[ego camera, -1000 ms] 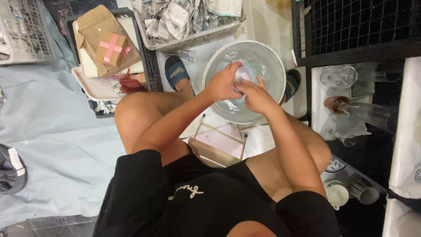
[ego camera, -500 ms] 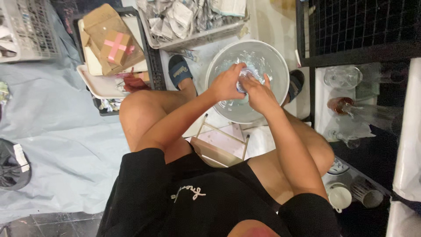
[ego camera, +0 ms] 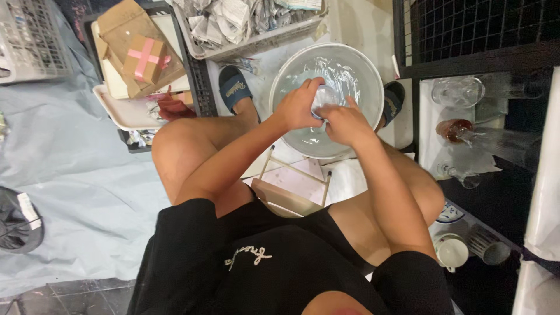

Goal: The person sits on the floor and washes a small bowl in a bucket of water. They also handle and fold newspaper sheets before returning to scrub the bowl with their hands.

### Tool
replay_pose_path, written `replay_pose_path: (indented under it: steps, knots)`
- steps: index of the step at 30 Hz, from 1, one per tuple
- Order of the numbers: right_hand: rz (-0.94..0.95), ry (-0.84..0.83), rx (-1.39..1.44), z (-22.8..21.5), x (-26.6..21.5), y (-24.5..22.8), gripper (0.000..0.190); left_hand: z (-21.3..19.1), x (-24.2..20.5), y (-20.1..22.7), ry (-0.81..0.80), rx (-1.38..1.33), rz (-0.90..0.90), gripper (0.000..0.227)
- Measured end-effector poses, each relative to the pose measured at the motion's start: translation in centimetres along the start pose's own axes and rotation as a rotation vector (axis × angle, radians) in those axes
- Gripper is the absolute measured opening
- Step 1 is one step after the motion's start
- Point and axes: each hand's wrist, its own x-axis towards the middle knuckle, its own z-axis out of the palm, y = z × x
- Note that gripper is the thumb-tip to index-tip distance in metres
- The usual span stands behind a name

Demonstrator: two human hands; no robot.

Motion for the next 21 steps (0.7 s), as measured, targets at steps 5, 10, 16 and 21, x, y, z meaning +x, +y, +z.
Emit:
replay_pose_path:
  steps: [5,10,16,21]
  knots:
    - [-0.071,0.185,-0.075,1.8,0.4,0.4,0.064,0.3,0.0,-0.3,-0.002,0.002,0.002,0.093]
    - [-0.105,0.050,0.116,0.9,0.3,0.1,0.061,0.4,0.2,-0.6,0.071,-0.004,0.071,0.093]
    - [-0.104,0.095,0.153,-0.7,-0.2,0.4,0.058,0.6,0.7,-0.9,0.136,0.071,0.124,0.091]
    - [-0.133,0.195,0.235,-0.8,-1.1,1.6,0.053,1.4,1.2,-1.6,0.113,0.245,0.108,0.089]
